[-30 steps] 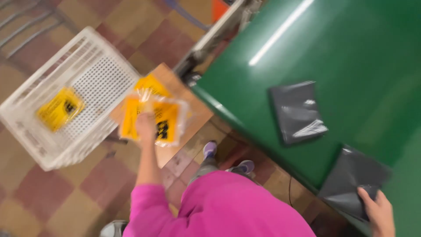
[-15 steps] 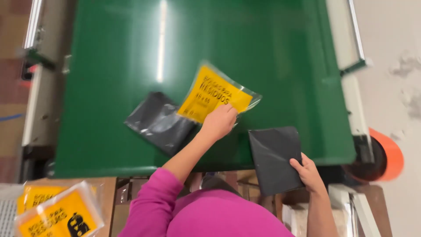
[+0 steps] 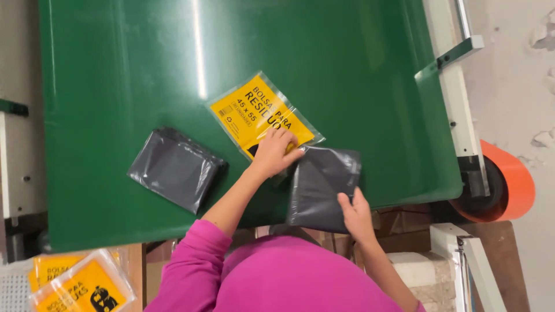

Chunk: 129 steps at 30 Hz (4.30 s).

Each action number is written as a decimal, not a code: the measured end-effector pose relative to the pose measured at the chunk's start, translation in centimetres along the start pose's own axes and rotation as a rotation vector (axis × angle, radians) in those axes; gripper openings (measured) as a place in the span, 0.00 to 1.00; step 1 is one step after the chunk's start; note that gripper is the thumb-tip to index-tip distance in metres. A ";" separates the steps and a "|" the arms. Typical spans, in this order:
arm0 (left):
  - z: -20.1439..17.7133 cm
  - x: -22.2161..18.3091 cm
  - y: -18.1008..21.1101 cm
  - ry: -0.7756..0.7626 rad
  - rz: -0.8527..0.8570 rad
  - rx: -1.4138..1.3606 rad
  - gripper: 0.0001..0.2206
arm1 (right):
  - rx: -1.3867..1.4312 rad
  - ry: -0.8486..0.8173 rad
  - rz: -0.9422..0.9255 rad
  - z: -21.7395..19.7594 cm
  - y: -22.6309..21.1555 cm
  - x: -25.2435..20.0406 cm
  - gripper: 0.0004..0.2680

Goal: Folding black plastic garbage bags and sealing them inside labeled plastic sleeves using a manual heat sealer.

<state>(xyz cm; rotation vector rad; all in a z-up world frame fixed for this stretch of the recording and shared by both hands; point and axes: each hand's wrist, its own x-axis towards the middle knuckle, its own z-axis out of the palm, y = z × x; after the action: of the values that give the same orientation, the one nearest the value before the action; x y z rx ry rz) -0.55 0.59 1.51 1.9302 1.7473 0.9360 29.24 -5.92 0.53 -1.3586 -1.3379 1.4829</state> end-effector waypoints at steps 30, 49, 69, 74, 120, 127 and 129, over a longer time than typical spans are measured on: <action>-2.0 -17.4 1.4 0.050 -0.418 -0.225 0.05 | -0.562 -0.490 0.086 -0.3 -1.1 5.5 0.13; -20.3 -14.5 -16.7 0.416 -0.725 0.457 0.23 | -1.010 -0.262 -0.633 9.6 -8.1 8.9 0.13; -17.4 -60.2 -22.5 0.629 -1.128 0.439 0.16 | -0.866 -0.415 -0.399 28.6 -2.5 8.0 0.14; -15.3 -62.2 -26.0 0.796 -1.276 0.157 0.12 | -0.691 -0.423 -0.159 27.5 -2.1 7.5 0.13; -13.5 -12.0 -8.3 0.158 0.001 0.005 0.16 | -0.239 -0.409 -0.061 21.8 -2.1 0.1 0.11; -17.8 -14.7 -4.5 0.232 0.122 0.234 0.06 | -0.486 -0.419 -0.163 23.5 -1.9 4.7 0.13; -18.5 -16.8 -4.9 0.264 0.009 0.298 0.08 | -0.536 -0.332 -0.135 23.9 -3.9 6.5 0.13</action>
<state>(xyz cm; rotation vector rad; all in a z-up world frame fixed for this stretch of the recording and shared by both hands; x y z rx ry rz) -16.94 -17.89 7.61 2.0712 2.1354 1.0203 4.21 -4.18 0.59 -1.3324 -2.1097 1.3495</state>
